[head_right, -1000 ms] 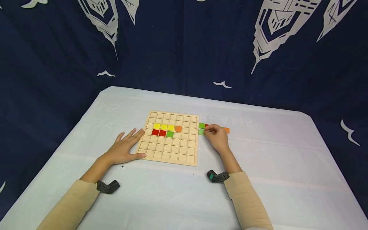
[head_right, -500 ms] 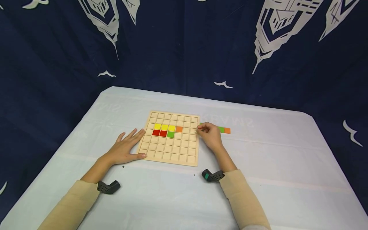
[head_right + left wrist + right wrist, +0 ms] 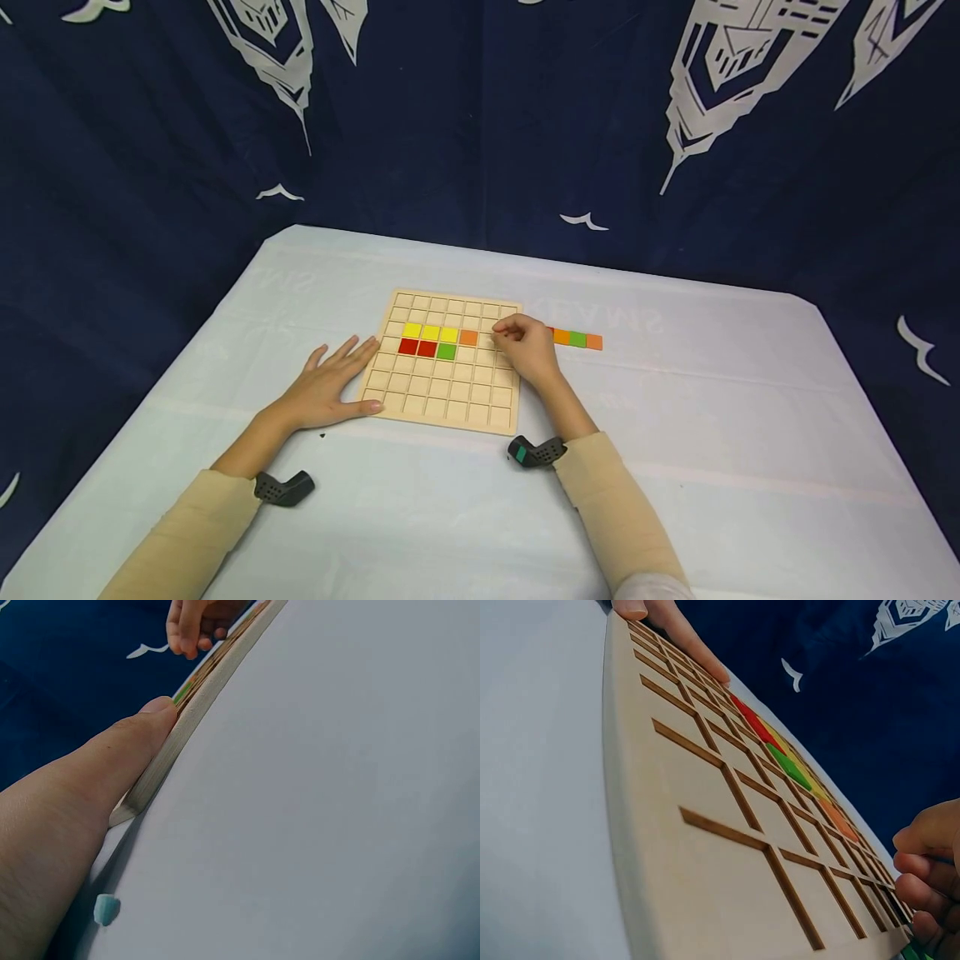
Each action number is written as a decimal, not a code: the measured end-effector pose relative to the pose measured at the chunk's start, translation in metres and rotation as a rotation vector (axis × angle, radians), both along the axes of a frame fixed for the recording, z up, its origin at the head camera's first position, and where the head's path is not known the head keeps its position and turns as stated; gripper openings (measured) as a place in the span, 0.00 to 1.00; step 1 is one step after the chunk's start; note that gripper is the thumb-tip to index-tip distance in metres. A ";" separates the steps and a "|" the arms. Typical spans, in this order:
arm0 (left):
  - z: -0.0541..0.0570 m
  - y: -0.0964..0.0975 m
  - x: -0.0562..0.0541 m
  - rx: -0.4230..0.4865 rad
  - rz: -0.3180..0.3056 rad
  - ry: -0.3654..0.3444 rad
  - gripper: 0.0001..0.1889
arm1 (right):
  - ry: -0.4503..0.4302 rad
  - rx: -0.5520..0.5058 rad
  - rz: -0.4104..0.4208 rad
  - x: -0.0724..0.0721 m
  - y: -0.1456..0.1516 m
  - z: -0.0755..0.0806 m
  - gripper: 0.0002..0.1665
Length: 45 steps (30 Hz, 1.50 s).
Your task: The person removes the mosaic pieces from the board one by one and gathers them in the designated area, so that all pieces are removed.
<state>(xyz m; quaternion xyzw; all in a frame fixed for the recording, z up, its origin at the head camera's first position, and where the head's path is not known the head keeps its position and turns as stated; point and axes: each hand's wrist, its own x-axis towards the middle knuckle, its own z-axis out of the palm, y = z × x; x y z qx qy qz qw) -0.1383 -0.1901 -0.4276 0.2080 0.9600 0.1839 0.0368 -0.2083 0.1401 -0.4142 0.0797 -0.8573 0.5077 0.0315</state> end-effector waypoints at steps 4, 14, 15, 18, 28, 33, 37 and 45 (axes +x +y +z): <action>0.000 0.000 0.000 -0.002 -0.002 0.003 0.52 | -0.002 0.020 0.010 -0.002 -0.005 -0.002 0.06; 0.000 0.000 0.000 -0.001 -0.004 -0.002 0.52 | 0.006 0.045 0.033 -0.004 -0.013 -0.001 0.05; 0.000 0.000 0.000 -0.001 -0.005 -0.002 0.52 | 0.004 0.053 0.035 -0.005 -0.014 0.000 0.05; 0.000 0.000 0.000 -0.004 -0.005 -0.002 0.52 | -0.006 0.078 0.047 -0.006 -0.017 0.000 0.06; -0.001 0.000 -0.001 -0.013 -0.001 -0.001 0.52 | -0.093 0.114 0.099 -0.009 -0.022 0.001 0.09; -0.001 0.000 -0.001 -0.013 0.000 -0.002 0.52 | -0.125 0.133 0.101 -0.009 -0.023 0.004 0.10; -0.001 0.000 -0.001 -0.012 0.000 0.003 0.52 | -0.130 0.161 0.110 -0.009 -0.022 0.005 0.11; 0.000 0.001 -0.001 -0.006 0.000 -0.006 0.52 | -0.116 0.130 0.107 -0.009 -0.022 0.003 0.09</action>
